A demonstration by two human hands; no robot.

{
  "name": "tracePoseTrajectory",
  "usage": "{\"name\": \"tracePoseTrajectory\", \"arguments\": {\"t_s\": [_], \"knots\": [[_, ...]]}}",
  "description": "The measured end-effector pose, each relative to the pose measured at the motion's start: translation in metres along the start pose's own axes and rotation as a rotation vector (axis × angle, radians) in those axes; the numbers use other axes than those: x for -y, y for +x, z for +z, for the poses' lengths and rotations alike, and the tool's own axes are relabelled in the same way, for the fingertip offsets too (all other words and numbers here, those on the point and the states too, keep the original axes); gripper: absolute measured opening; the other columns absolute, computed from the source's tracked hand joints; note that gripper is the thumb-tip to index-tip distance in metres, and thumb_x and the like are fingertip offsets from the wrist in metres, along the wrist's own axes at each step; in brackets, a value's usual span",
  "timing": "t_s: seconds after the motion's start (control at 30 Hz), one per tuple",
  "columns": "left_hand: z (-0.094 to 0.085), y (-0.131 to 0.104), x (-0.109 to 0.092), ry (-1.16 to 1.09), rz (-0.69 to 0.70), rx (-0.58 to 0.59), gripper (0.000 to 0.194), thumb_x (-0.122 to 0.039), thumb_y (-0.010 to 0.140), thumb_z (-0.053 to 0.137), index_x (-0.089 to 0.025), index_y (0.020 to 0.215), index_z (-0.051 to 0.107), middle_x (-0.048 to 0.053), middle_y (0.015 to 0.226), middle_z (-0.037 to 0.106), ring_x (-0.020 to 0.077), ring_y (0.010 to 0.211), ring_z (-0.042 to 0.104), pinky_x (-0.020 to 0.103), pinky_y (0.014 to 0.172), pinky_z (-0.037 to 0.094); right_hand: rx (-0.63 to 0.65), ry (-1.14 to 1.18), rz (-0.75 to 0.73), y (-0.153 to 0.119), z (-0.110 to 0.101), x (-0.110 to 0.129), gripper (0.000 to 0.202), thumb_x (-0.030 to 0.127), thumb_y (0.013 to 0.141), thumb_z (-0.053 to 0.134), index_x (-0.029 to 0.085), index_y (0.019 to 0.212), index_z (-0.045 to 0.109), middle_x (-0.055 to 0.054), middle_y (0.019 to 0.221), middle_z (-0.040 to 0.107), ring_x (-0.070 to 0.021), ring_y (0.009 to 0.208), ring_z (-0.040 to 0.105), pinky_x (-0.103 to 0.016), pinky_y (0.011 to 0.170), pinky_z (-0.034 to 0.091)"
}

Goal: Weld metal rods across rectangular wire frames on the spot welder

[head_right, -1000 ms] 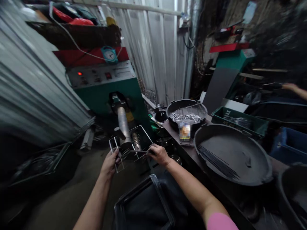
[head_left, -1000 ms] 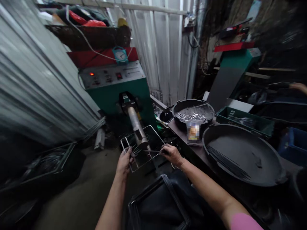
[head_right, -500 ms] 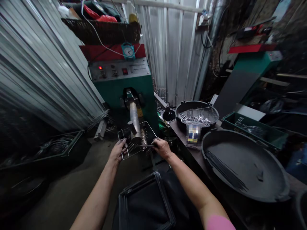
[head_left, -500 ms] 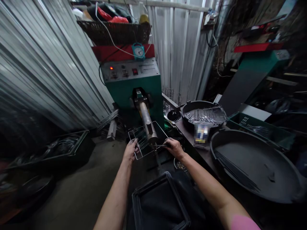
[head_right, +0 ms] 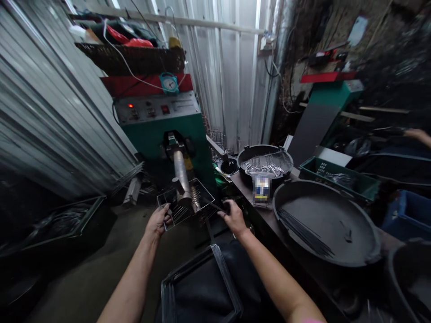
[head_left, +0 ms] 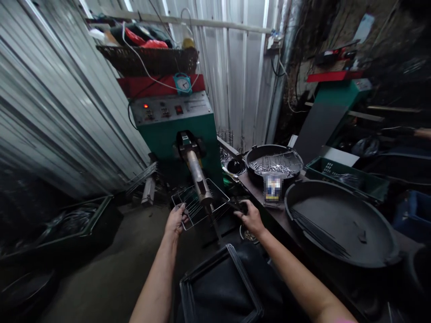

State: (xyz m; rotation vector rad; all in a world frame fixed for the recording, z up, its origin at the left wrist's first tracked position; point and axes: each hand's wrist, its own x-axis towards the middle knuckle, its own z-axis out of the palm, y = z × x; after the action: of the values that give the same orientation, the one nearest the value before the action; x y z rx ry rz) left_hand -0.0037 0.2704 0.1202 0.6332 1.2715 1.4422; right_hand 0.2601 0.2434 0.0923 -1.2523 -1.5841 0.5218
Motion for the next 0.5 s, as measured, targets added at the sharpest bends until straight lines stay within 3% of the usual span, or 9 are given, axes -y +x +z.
{"name": "tracePoseTrajectory", "arguments": {"t_s": [0.13,0.23,0.33,0.5], "knots": [[-0.005,-0.013,0.005,0.005,0.021,-0.027,0.028,-0.035,0.061,0.062,-0.017,0.071,0.043,-0.012,0.039,0.036,0.0004,0.027,0.025,0.012,0.031,0.019,-0.177,0.339,0.486,-0.057,0.005,-0.053,0.028,0.04,0.064,0.059,0.017,0.079,0.051,0.001,0.068,0.052,-0.0132,0.062,0.05,-0.023,0.053,0.04],[-0.015,-0.025,0.014,0.022,0.021,-0.084,0.03,-0.036,0.059,0.064,-0.018,0.073,0.045,-0.012,0.039,0.037,0.0007,0.027,0.026,0.013,0.032,0.022,-0.278,0.649,0.775,-0.082,0.011,-0.079,0.03,0.042,0.065,0.055,0.017,0.081,0.05,0.004,0.056,0.044,-0.0087,0.045,0.042,-0.016,0.035,0.025],[-0.025,-0.043,0.02,0.023,0.008,-0.104,0.032,-0.037,0.056,0.066,-0.018,0.076,0.049,-0.011,0.039,0.04,0.0002,0.026,0.025,0.013,0.032,0.026,-0.263,0.742,0.815,-0.08,0.006,-0.087,0.026,0.039,0.066,0.054,0.016,0.077,0.049,0.005,0.051,0.04,-0.0071,0.039,0.037,-0.015,0.031,0.016],[-0.042,-0.083,0.026,0.104,0.005,-0.046,0.039,-0.042,0.053,0.068,-0.019,0.079,0.052,-0.009,0.04,0.046,-0.0003,0.026,0.025,0.011,0.029,0.022,-0.102,0.87,0.775,-0.062,-0.015,-0.079,0.019,0.034,0.07,0.052,0.015,0.072,0.051,0.004,0.051,0.042,-0.0062,0.038,0.039,-0.016,0.032,0.025]]}}
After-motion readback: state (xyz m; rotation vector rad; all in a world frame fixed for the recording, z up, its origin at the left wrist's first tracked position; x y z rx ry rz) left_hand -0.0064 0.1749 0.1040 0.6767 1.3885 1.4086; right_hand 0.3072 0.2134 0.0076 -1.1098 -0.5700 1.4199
